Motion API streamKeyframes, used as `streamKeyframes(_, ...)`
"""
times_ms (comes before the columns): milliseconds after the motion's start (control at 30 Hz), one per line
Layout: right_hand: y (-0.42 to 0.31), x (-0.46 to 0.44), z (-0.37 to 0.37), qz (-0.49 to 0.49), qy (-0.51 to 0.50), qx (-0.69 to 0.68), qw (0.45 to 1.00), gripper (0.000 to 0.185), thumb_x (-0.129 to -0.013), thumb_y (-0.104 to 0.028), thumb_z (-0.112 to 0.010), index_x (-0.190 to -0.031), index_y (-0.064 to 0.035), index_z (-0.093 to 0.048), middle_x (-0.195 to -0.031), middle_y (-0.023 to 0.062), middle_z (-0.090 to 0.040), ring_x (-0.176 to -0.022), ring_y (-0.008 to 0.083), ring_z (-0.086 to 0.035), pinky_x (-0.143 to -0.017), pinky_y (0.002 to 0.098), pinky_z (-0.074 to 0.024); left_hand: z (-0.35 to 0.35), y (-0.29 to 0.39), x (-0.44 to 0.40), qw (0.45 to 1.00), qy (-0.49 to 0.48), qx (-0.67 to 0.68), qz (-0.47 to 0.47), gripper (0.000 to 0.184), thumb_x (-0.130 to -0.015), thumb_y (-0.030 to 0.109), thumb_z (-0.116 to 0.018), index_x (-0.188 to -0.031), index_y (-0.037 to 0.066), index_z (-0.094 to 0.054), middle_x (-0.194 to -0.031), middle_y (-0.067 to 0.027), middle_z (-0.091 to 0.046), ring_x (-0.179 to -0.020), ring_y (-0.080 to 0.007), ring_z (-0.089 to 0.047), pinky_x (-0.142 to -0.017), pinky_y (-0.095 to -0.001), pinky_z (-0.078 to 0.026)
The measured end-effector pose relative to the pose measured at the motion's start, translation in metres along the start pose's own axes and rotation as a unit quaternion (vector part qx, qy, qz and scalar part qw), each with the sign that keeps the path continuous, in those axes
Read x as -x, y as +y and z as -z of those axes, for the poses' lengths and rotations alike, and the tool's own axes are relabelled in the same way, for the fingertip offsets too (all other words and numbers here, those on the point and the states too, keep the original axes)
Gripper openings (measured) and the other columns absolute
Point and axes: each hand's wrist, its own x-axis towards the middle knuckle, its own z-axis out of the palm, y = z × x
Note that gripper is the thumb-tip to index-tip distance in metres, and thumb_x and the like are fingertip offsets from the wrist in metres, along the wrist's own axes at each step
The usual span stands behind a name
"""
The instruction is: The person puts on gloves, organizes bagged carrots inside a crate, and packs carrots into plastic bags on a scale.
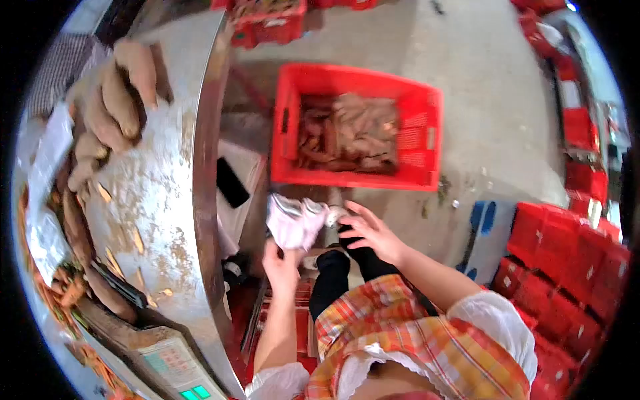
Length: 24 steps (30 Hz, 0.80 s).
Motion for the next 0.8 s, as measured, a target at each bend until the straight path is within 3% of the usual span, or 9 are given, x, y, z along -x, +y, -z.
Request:
streamKeyframes(33, -0.01, 0.006, 0.01, 0.017, 0.033, 0.004, 0.999, 0.071, -0.089, -0.035, -0.055, -0.144, -0.0153, -0.015, -0.134, 0.0119, -0.041, -0.113, 0.0236, -0.049, -0.082, 0.041, -0.0497, -0.013, -0.004, 0.002, 0.998, -0.062, -0.02, -0.015, 0.024, -0.078, 0.011, -0.064, -0.098, 0.0, -0.057, -0.094, -0.0118, -0.06, -0.088, -0.0254, -0.054, -0.08, -0.0349, -0.042)
streamKeyframes(100, -0.063, 0.076, -0.017, 0.13, 0.01, 0.075, 0.989, 0.061, -0.086, -0.028, -0.06, -0.138, -0.0105, -0.032, -0.127, 0.0082, -0.047, -0.111, 0.0193, -0.049, -0.088, 0.0346, -0.0453, -0.029, 0.069, 0.062, 0.949, -0.097, -0.076, -0.291, 0.022, -0.076, 0.006, -0.065, -0.096, -0.001, -0.058, -0.094, -0.0119, -0.058, -0.087, -0.0188, -0.054, -0.078, -0.0337, -0.043)
streamKeyframes(167, -0.072, 0.087, -0.03, 0.251, 0.006, 0.282, 0.926, 0.039, -0.083, -0.023, -0.063, -0.116, -0.0042, -0.056, -0.11, 0.0065, -0.058, -0.101, 0.0128, -0.052, -0.084, 0.0273, -0.0444, -0.021, 0.08, 0.065, 0.914, -0.133, -0.1, -0.369, 0.027, -0.074, 0.0, -0.064, -0.1, -0.001, -0.056, -0.099, -0.0112, -0.058, -0.094, -0.0165, -0.053, -0.08, -0.0329, -0.044)
streamKeyframes(200, -0.079, 0.121, -0.047, 0.174, -0.004, 0.286, 0.942, 0.033, -0.083, -0.022, -0.062, -0.11, -0.0039, -0.059, -0.1, 0.0058, -0.06, -0.089, 0.0129, -0.055, -0.076, 0.0286, -0.0468, -0.013, 0.096, 0.105, 0.958, -0.167, -0.014, -0.233, 0.031, -0.075, -0.001, -0.064, -0.104, -0.001, -0.054, -0.1, -0.0105, -0.057, -0.095, -0.0164, -0.054, -0.08, -0.0298, -0.045)
streamKeyframes(267, -0.089, 0.151, -0.059, 0.244, -0.025, 0.259, 0.934, 0.028, -0.079, -0.016, -0.059, -0.103, -0.0027, -0.06, -0.086, 0.0075, -0.062, -0.078, 0.0133, -0.057, -0.068, 0.0307, -0.0476, -0.028, 0.149, 0.141, 0.968, -0.197, 0.086, -0.131, 0.032, -0.079, 0.002, -0.063, -0.109, -0.001, -0.052, -0.101, -0.0089, -0.057, -0.093, -0.0156, -0.054, -0.081, -0.0273, -0.044)
streamKeyframes(367, -0.107, 0.208, -0.036, 0.329, 0.058, 0.28, 0.9, 0.029, -0.072, -0.012, -0.057, -0.099, -0.0005, -0.06, -0.084, 0.015, -0.064, -0.076, 0.0215, -0.062, -0.068, 0.0348, -0.0476, -0.072, 0.196, 0.204, 0.963, -0.141, 0.15, -0.171, 0.024, -0.085, 0.004, -0.057, -0.107, -0.003, -0.05, -0.104, -0.0084, -0.056, -0.095, -0.0159, -0.053, -0.083, -0.0288, -0.044)
streamKeyframes(400, -0.105, 0.215, -0.047, 0.359, 0.116, 0.294, 0.878, 0.029, -0.073, -0.013, -0.057, -0.099, -0.0013, -0.06, -0.084, 0.0164, -0.063, -0.076, 0.0249, -0.062, -0.067, 0.0366, -0.0468, -0.048, 0.171, 0.175, 0.964, -0.205, 0.046, -0.161, 0.051, -0.081, 0.007, -0.059, -0.127, 0.009, -0.037, -0.121, -0.0138, -0.048, -0.104, -0.0211, -0.05, -0.086, -0.0361, -0.045)
streamKeyframes(567, -0.088, 0.213, -0.08, 0.491, 0.17, 0.385, 0.763, 0.02, -0.073, -0.012, -0.057, -0.09, -0.0028, -0.059, -0.077, 0.0156, -0.06, -0.075, 0.0317, -0.06, -0.064, 0.0413, -0.0453, -0.035, 0.194, 0.164, 0.934, -0.261, 0.093, -0.226, 0.039, -0.089, 0.024, -0.055, -0.121, 0.005, -0.043, -0.113, -0.0098, -0.051, -0.095, -0.0197, -0.052, -0.081, -0.0333, -0.044)
streamKeyframes(800, -0.092, 0.235, -0.091, 0.454, 0.182, 0.395, 0.778, 0.022, -0.08, -0.023, -0.059, -0.093, -0.0059, -0.059, -0.083, 0.0122, -0.061, -0.075, 0.0311, -0.06, -0.067, 0.0396, -0.0465, -0.027, 0.23, 0.197, 0.912, -0.273, -0.025, -0.304, 0.027, -0.092, 0.018, -0.048, -0.105, -0.005, -0.052, -0.097, -0.0083, -0.058, -0.086, -0.0136, -0.052, -0.075, -0.0262, -0.043)
